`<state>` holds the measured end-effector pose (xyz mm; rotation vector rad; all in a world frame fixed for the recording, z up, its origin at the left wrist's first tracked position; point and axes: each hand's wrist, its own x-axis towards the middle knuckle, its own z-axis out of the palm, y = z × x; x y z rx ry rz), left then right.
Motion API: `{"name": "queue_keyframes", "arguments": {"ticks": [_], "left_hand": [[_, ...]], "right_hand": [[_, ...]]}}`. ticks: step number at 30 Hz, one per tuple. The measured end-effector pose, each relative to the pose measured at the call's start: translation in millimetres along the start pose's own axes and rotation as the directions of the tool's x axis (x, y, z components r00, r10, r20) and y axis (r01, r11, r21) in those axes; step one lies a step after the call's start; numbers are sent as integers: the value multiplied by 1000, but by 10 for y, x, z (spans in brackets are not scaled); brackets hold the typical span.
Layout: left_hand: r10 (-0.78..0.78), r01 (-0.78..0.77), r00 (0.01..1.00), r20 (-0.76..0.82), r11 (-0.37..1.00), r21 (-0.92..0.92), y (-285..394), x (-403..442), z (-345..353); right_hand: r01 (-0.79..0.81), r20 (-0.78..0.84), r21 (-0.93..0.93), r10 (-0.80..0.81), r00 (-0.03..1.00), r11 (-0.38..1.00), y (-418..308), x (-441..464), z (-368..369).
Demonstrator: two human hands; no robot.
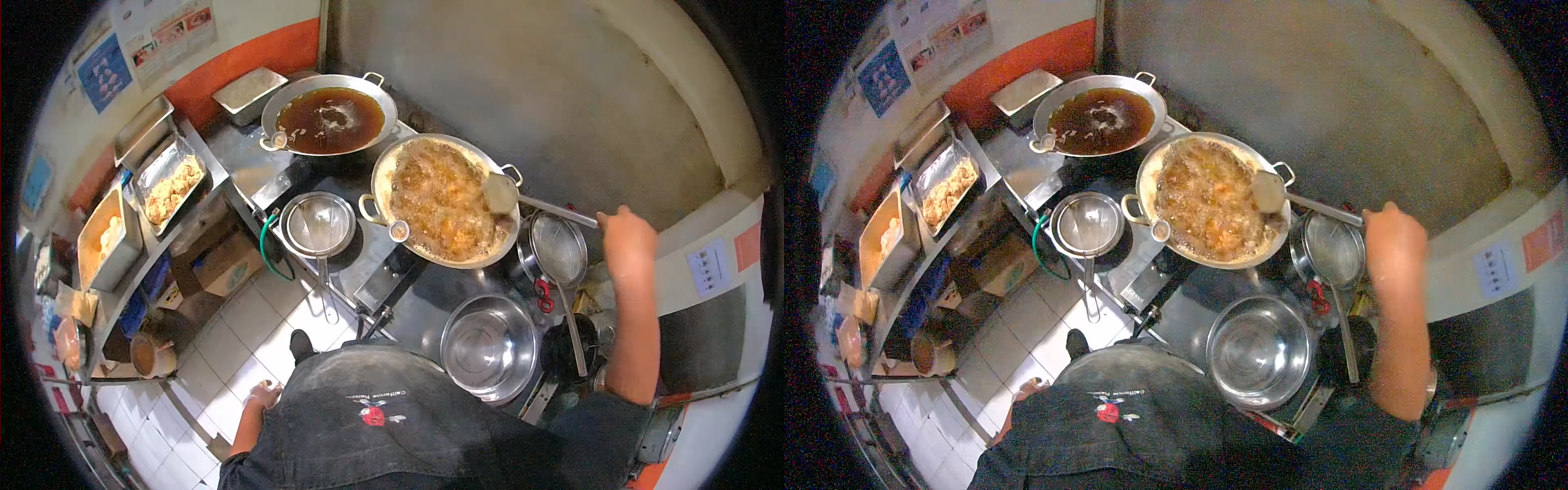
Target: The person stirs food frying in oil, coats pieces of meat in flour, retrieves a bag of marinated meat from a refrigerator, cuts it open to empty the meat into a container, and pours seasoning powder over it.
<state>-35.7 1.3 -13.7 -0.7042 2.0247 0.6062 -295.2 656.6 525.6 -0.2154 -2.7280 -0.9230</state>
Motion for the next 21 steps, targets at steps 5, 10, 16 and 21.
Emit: {"name": "queue_keyframes", "arguments": {"ticks": [5,10,16,21], "left_hand": [[-82,81,996,20,996,39,-464,80,264],[-114,119,992,-55,989,88,-150,-384,-69],[-8,6,1000,28,998,58,31,-116,-300],[53,-54,997,-59,998,-16,273,-96,-396]], "right_hand": [[-46,25,152,43,999,987,-242,-186,982],[-5,33,290,-5,999,957,-227,-595,1339],[-52,100,371,16,995,927,-316,-886,1366],[-110,108,435,69,992,894,-420,-956,1437]]}}
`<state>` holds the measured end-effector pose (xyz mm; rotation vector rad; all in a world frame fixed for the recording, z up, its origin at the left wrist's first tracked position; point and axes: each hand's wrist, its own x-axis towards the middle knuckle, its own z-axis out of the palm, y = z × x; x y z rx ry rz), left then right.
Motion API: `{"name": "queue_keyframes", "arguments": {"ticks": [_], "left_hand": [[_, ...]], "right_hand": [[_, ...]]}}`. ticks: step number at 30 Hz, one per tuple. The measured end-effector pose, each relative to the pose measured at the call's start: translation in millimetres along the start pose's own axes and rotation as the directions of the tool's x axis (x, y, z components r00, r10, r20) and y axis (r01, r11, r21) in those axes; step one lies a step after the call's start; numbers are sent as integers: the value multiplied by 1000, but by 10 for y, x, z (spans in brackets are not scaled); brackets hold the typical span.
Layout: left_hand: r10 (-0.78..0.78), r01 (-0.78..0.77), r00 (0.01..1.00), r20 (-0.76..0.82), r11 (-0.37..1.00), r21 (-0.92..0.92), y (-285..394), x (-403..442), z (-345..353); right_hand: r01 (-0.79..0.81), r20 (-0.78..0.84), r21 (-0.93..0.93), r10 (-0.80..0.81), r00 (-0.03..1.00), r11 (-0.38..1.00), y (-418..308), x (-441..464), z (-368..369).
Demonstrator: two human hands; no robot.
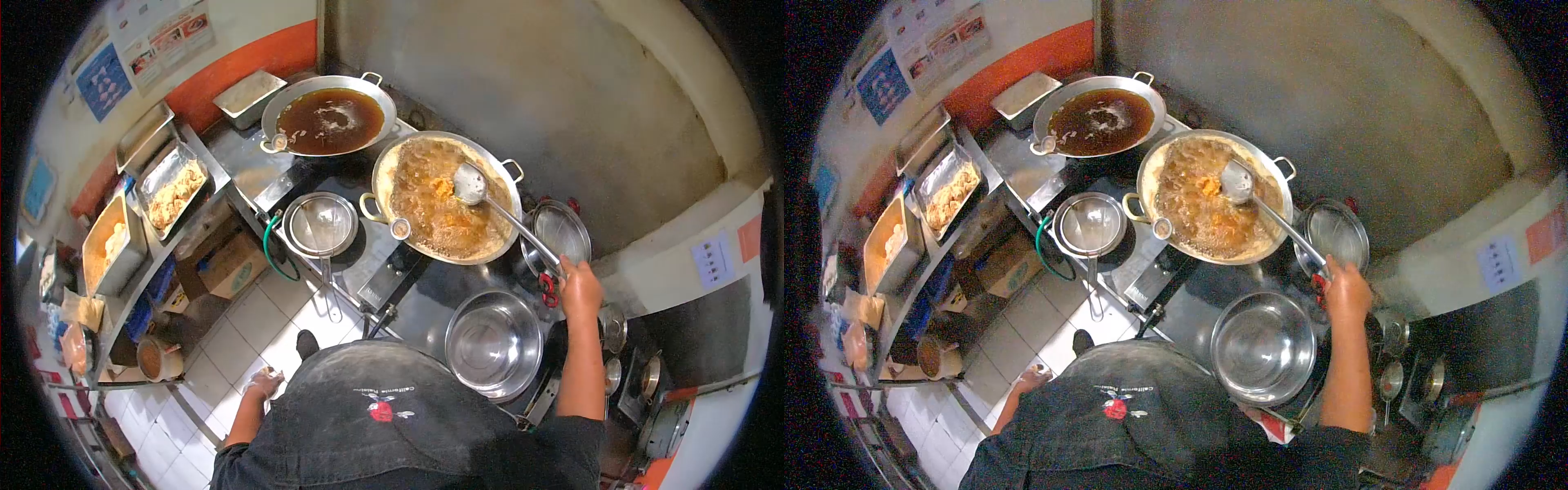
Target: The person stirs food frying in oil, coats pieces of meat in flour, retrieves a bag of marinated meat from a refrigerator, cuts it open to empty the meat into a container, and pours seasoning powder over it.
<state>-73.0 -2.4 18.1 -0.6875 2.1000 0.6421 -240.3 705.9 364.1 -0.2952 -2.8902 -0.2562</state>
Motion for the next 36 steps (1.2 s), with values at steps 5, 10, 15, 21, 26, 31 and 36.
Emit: {"name": "queue_keyframes", "arguments": {"ticks": [5,10,15,21,26,31,36], "left_hand": [[48,-48,999,7,999,7,20,109,17],[-25,23,999,23,997,74,-93,21,47],[-99,96,995,24,989,111,-110,-283,53],[-73,70,997,18,987,144,-353,89,289],[-26,20,998,52,993,118,-286,306,349],[-14,10,999,36,994,111,62,18,235],[-26,20,999,48,993,119,26,-27,224]], "right_hand": [[11,-14,-4,-11,1000,1000,-236,-32,-10],[12,-51,53,-9,999,999,-182,-89,-93],[5,-26,-71,-7,1000,997,-46,-34,-712],[10,29,-255,-3,1000,967,-22,437,-1486],[116,182,-498,-27,983,859,-411,938,-2011],[253,342,-568,-54,938,784,-812,1346,-2107],[340,492,-452,-88,866,825,-721,1509,-1615]]}}
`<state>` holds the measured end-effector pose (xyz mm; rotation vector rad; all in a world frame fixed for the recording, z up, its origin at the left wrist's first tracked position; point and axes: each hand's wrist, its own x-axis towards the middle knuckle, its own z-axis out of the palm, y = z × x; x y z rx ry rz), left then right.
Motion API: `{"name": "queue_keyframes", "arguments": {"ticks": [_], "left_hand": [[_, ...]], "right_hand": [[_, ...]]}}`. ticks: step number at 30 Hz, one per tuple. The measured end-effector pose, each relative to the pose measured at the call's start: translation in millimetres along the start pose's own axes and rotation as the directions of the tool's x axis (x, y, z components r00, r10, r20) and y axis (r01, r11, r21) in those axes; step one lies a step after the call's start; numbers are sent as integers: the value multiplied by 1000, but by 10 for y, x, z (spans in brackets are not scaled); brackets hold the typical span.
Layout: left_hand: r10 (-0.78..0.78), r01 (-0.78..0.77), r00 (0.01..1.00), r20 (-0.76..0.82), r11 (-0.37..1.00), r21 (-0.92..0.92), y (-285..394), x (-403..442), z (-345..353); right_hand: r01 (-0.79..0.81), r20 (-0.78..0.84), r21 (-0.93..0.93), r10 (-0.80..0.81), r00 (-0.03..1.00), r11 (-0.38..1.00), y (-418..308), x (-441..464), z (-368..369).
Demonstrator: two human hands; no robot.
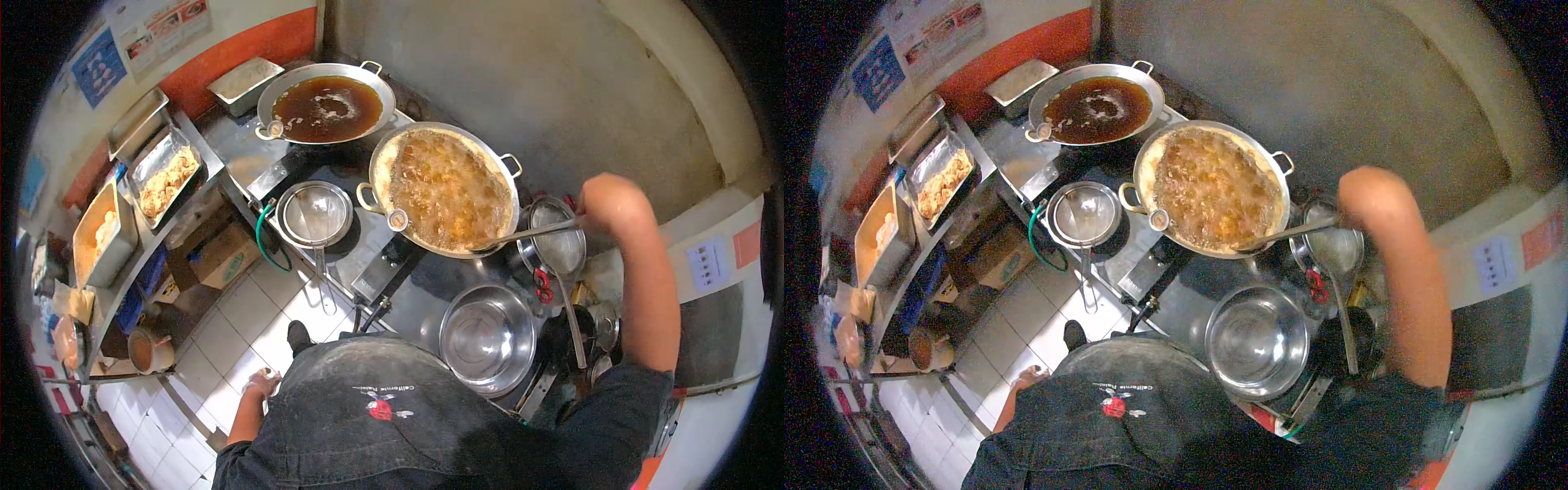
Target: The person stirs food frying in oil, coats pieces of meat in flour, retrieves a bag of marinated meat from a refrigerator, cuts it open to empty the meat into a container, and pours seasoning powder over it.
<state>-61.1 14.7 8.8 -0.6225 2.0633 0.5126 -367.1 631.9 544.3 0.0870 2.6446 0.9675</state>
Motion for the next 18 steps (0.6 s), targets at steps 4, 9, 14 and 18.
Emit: {"name": "queue_keyframes", "arguments": {"ticks": [4,9,14,18], "left_hand": [[-31,32,999,18,998,-52,-203,36,60],[-118,118,993,8,991,-59,-105,-259,-96],[-49,49,999,6,998,-29,-231,74,-31],[-45,44,998,-47,999,-16,184,-403,-392]], "right_hand": [[15,-36,89,-12,999,996,-241,-117,643],[-51,87,410,17,996,911,-916,-432,1295],[-139,61,541,126,990,830,-1596,-332,2124],[-120,-35,605,177,984,787,-1773,-250,2236]]}}
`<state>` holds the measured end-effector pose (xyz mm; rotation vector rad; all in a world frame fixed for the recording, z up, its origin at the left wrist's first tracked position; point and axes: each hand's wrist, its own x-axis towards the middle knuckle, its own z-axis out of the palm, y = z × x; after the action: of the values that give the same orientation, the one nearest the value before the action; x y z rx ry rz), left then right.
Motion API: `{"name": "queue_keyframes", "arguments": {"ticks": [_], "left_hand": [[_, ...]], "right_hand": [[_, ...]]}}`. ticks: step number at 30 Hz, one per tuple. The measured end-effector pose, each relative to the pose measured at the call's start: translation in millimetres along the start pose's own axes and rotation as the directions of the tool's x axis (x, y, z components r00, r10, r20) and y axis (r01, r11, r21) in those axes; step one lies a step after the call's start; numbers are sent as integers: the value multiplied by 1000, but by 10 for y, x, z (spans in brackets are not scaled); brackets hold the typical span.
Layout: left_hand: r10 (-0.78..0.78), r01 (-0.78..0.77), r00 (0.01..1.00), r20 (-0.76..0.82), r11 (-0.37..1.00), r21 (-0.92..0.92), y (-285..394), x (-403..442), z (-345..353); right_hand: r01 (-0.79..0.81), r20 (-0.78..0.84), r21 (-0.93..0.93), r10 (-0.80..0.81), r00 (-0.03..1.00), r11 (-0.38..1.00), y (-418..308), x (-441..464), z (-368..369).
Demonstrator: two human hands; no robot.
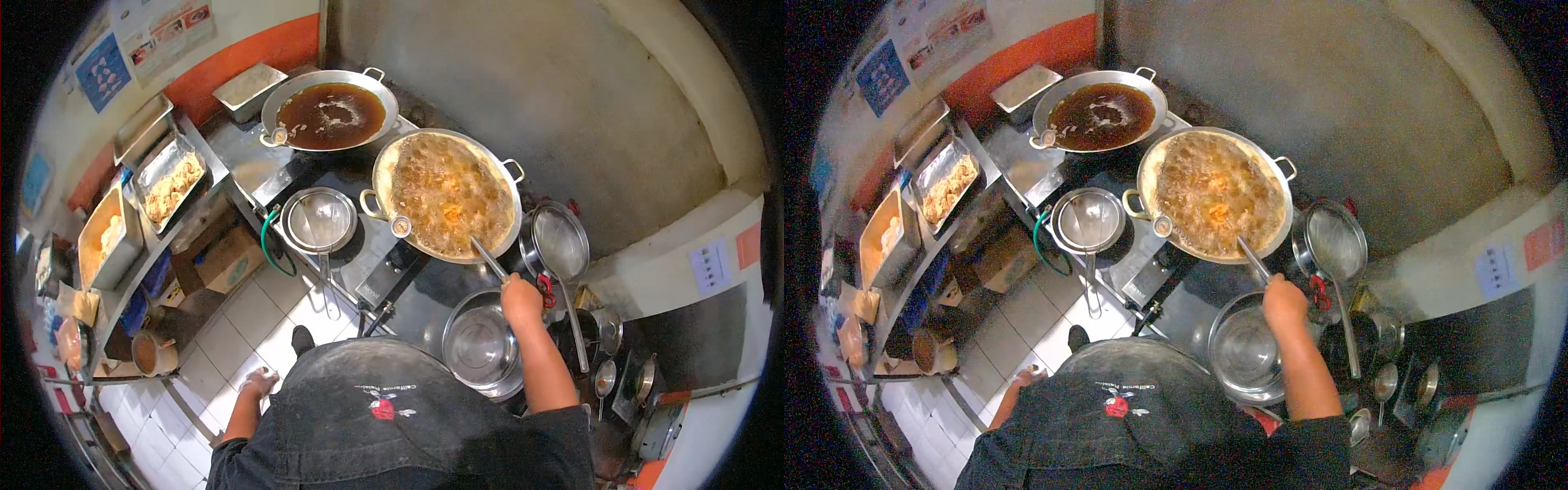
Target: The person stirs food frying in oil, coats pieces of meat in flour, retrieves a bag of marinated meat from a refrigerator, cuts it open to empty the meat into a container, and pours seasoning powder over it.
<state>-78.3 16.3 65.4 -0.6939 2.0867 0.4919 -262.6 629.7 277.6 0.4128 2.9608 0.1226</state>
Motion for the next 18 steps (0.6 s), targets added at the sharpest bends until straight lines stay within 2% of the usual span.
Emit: {"name": "queue_keyframes", "arguments": {"ticks": [3,6,12,18], "left_hand": [[193,-195,981,28,975,109,-770,1437,660],[86,-86,996,-2,996,-21,-320,758,304],[51,-51,995,86,999,1,-386,780,357],[27,-29,998,54,999,35,-451,802,415]], "right_hand": [[19,-83,41,-16,996,999,47,58,136],[62,-130,73,-52,990,995,250,33,232],[105,-126,109,-91,988,988,622,-103,165],[155,-137,148,-135,981,977,848,-233,-38]]}}
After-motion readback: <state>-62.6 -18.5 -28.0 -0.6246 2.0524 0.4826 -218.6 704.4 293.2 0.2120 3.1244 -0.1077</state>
